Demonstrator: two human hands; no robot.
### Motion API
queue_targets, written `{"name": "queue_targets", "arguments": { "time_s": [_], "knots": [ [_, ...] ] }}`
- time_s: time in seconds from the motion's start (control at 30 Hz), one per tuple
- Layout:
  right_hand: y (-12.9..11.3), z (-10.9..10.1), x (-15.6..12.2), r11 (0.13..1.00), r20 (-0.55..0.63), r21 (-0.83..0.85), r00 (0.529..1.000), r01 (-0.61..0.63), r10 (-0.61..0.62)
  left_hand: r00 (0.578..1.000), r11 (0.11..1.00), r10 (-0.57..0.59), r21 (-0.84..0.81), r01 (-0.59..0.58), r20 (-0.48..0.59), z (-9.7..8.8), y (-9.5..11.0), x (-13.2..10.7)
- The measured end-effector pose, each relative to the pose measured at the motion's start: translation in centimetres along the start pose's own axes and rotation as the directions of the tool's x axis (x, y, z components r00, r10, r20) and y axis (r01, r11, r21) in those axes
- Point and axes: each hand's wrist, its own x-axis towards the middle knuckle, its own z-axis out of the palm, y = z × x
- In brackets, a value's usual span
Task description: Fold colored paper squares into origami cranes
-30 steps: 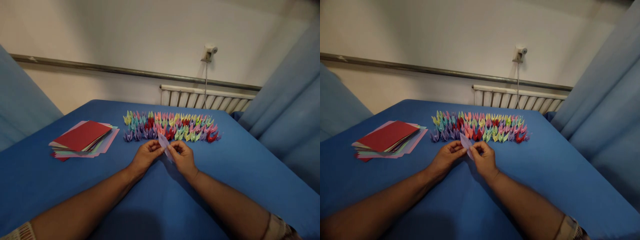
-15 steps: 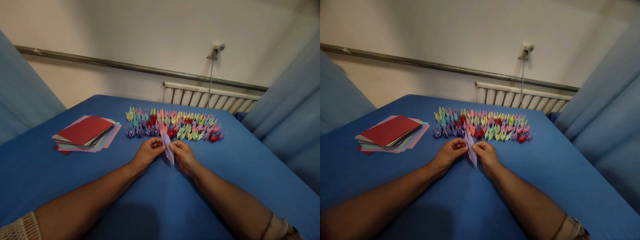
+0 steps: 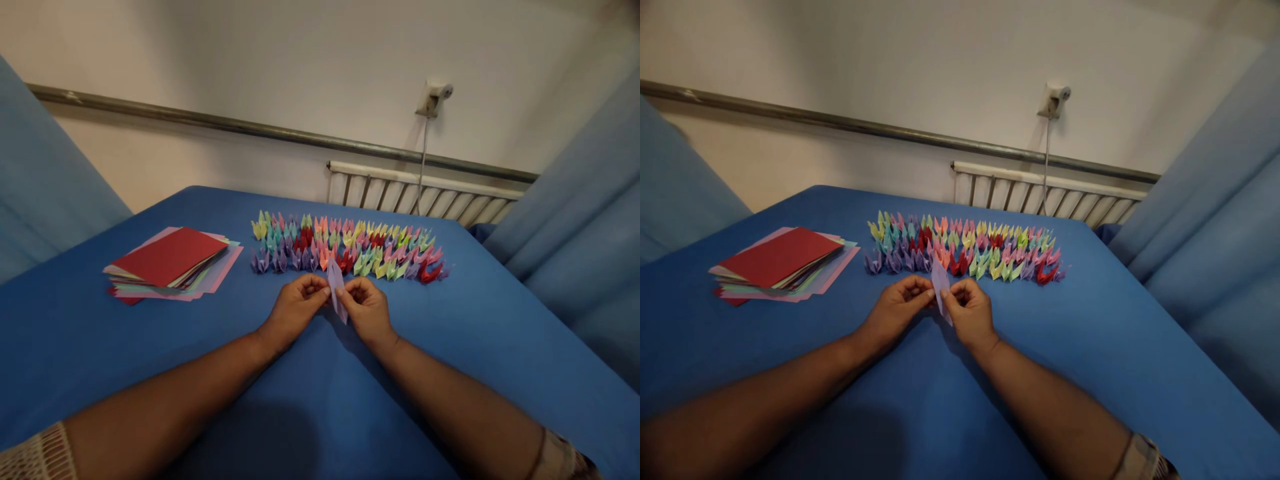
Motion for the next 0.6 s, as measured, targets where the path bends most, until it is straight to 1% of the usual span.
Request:
{"name": "queue_targets", "arguments": {
  "time_s": [0.07,0.13,0.33,0.4,0.47,0.53,0.6],
  "knots": [
    [0.0,0.0,-0.1,1.000,0.004,-0.016,1.000,0.017,-0.017,1.000,0.999,0.029,0.028,-0.030,0.009,0.0,0.1,0.0],
    [0.0,0.0,-0.1,1.000,0.033,-0.001,0.999,0.008,-0.008,0.999,0.998,0.048,0.039,-0.047,-0.008,-0.1,0.2,0.0],
    [0.2,-0.1,0.1,0.998,0.092,0.058,0.996,-0.020,0.014,1.000,1.000,-0.005,-0.017,0.005,-0.016,-0.4,0.1,0.4],
    [0.1,-0.2,0.1,0.999,0.104,0.008,0.994,0.035,-0.036,1.000,1.000,0.002,-0.016,-0.003,-0.018,-0.4,0.0,0.6],
    [-0.3,-0.4,0.1,0.983,0.119,-0.106,0.983,0.150,-0.137,1.000,1.000,0.007,-0.016,-0.007,-0.008,-0.4,0.0,0.6],
    [-0.7,-0.6,0.1,0.943,0.134,-0.205,0.962,0.261,-0.237,1.000,0.999,-0.010,-0.030,0.010,0.019,-0.4,0.0,0.6],
    [-1.1,-0.7,0.0,0.923,0.127,-0.233,0.951,0.306,-0.283,0.999,0.998,-0.031,-0.046,0.033,0.043,-0.3,0.1,0.5]
  ]
}}
